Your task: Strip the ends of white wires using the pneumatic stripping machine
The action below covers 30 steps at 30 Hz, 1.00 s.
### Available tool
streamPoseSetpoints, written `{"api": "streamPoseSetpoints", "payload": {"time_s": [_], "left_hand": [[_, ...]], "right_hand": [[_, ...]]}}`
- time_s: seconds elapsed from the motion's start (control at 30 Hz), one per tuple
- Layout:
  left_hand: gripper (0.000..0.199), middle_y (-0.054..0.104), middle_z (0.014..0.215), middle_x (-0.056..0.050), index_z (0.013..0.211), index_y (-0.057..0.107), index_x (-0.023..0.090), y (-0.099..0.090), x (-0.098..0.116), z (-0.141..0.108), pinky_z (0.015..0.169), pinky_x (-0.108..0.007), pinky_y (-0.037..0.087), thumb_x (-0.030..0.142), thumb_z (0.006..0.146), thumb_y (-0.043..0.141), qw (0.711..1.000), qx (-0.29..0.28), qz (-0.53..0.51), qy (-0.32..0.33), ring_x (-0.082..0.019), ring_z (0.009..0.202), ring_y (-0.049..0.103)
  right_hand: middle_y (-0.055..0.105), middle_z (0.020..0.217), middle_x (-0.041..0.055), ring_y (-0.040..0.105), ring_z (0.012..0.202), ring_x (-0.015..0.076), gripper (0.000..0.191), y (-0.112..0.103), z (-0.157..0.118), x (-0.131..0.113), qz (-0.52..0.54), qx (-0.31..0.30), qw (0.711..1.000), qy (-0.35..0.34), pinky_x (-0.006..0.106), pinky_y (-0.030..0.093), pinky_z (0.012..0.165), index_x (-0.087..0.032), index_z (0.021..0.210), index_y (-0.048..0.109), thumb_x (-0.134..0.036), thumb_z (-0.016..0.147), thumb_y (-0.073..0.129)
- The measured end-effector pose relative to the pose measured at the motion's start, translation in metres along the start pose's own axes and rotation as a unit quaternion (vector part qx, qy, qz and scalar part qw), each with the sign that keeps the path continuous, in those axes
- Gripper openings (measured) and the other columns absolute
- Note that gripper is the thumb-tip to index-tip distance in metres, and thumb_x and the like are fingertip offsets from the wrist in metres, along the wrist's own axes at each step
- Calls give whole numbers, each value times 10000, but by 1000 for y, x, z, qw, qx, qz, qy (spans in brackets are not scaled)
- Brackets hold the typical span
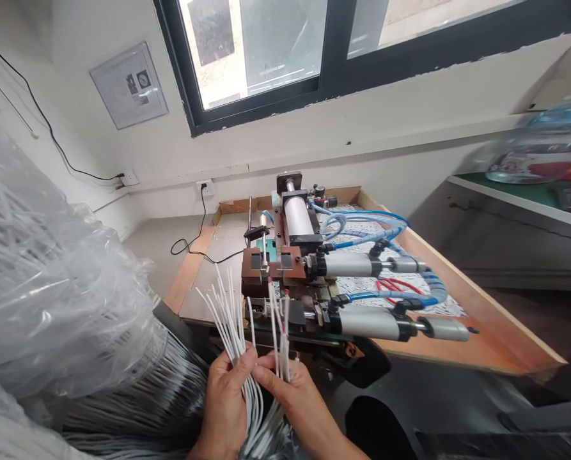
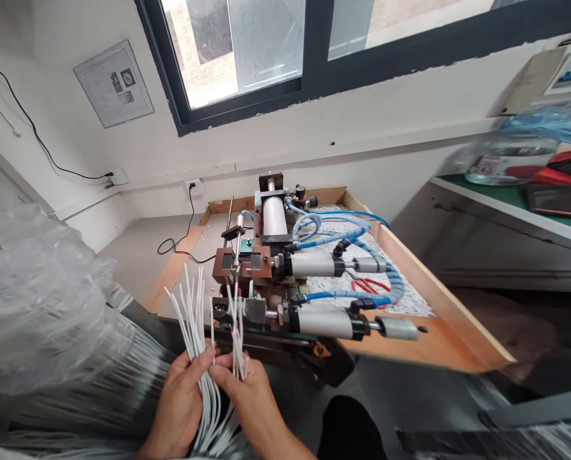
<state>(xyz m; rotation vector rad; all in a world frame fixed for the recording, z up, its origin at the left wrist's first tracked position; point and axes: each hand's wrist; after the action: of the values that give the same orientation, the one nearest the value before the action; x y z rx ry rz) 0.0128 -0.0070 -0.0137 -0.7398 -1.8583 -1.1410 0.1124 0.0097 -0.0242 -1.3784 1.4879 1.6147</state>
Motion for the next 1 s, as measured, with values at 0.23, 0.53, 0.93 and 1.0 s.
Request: {"api": "streamPoseSetpoints", "payload": {"time_s": [0.23, 0.53, 0.93, 1.0], "left_hand": [[140, 584, 540, -2, 662, 649, 126, 0, 8, 5, 549, -247, 435, 261, 666, 615, 1000, 15, 2, -15, -116, 523, 534], [102, 569, 527, 18, 660, 611, 149, 2, 9, 9, 517, -240, 447, 247, 648, 639, 999, 28, 11, 24, -106, 500, 521], [111, 664, 700, -28, 731, 675, 143, 10, 9, 7, 734, -272, 416, 205, 645, 642, 998, -18, 36, 42, -161, 720, 571], [106, 654, 674, -17, 709, 672, 142, 8, 8, 8, 669, -260, 427, 208, 627, 658, 999, 0, 29, 30, -144, 650, 561]], "right_hand": [[591, 535, 10, 483, 526, 136, 212, -5, 9, -5, 48, 98, 994, -2, 254, 364, 548, -142, 613, 656, -354, 629, 665], [533, 469, -19, 427, 468, 95, 203, -2, 20, -10, 110, 97, 989, 35, 218, 317, 487, -124, 527, 625, -295, 625, 672], [584, 565, 0, 476, 587, 145, 211, -1, 11, -3, 23, 64, 998, -11, 260, 360, 627, -154, 627, 648, -363, 647, 652], [571, 560, 3, 446, 560, 136, 229, -4, 9, 1, 13, 74, 997, -22, 248, 344, 586, -154, 624, 631, -375, 683, 616]]}}
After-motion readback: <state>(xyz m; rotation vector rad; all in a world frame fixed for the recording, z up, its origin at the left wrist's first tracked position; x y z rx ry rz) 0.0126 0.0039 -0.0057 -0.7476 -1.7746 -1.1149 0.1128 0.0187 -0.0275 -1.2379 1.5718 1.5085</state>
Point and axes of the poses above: each hand's wrist, its own z-axis towards the middle knuckle, its own y-axis out of the palm, x = y × z
